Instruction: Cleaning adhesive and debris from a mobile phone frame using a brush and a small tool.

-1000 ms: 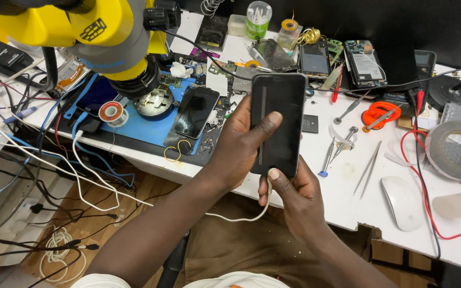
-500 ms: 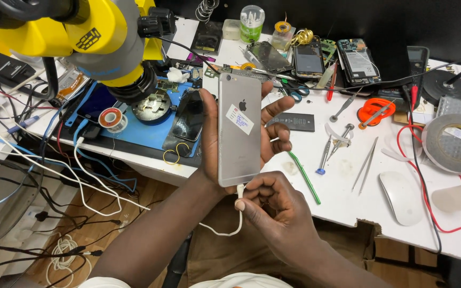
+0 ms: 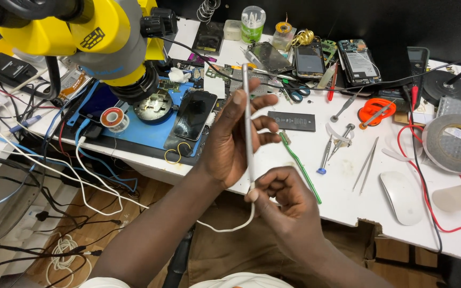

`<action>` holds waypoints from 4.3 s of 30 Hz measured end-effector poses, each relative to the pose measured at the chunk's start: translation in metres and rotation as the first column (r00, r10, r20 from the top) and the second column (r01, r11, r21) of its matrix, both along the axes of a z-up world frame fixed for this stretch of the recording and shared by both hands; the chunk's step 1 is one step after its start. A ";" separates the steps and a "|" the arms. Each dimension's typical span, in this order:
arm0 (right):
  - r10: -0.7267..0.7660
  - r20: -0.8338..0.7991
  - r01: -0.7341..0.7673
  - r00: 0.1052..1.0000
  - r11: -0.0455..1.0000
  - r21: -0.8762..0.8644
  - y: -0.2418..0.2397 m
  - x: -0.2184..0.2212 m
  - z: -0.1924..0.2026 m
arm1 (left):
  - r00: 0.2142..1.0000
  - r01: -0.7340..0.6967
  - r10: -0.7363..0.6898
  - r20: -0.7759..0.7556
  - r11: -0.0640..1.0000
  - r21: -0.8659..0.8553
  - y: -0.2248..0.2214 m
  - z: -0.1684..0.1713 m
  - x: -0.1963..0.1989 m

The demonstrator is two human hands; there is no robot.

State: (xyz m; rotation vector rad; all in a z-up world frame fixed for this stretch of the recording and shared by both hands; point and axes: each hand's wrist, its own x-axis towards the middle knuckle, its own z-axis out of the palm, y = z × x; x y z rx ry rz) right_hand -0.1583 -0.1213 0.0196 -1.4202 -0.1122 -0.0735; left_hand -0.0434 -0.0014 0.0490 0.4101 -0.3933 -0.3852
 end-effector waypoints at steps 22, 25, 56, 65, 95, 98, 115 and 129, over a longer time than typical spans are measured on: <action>0.033 0.003 -0.033 0.999 0.999 -0.042 0.000 0.004 -0.014 | 0.840 -0.427 0.530 -0.112 0.775 0.465 -0.002 0.022 -0.001; 0.131 0.016 -0.120 0.991 0.944 -0.306 0.003 0.000 -0.009 | 0.782 -0.527 0.616 -0.097 0.736 0.424 0.023 0.027 0.015; -0.312 0.251 0.393 0.916 0.823 -0.411 -0.067 0.025 0.057 | 0.556 -0.716 -0.221 0.801 0.362 0.597 -0.003 0.029 -0.035; -0.252 0.383 0.415 0.889 0.798 -0.437 -0.075 0.017 0.083 | 0.676 -0.720 -0.026 0.737 0.191 0.667 -0.007 0.023 -0.040; -0.384 -0.081 -0.044 0.920 0.105 -0.994 -0.154 0.095 0.011 | 0.366 -0.867 -0.081 0.927 0.333 0.371 -0.008 -0.013 -0.019; -0.380 -0.183 -0.172 0.907 0.062 -0.983 -0.148 0.078 0.047 | 0.356 -0.871 -0.068 0.932 0.338 0.357 -0.009 -0.014 -0.016; -0.322 0.191 0.372 0.927 0.849 -0.375 -0.132 0.048 0.080 | 0.379 -0.857 -0.101 0.920 0.335 0.390 -0.008 -0.009 -0.019; -0.323 0.148 0.346 0.935 0.922 -0.172 -0.137 0.056 0.071 | 0.360 -0.859 -0.114 0.926 0.347 0.377 -0.010 -0.012 -0.020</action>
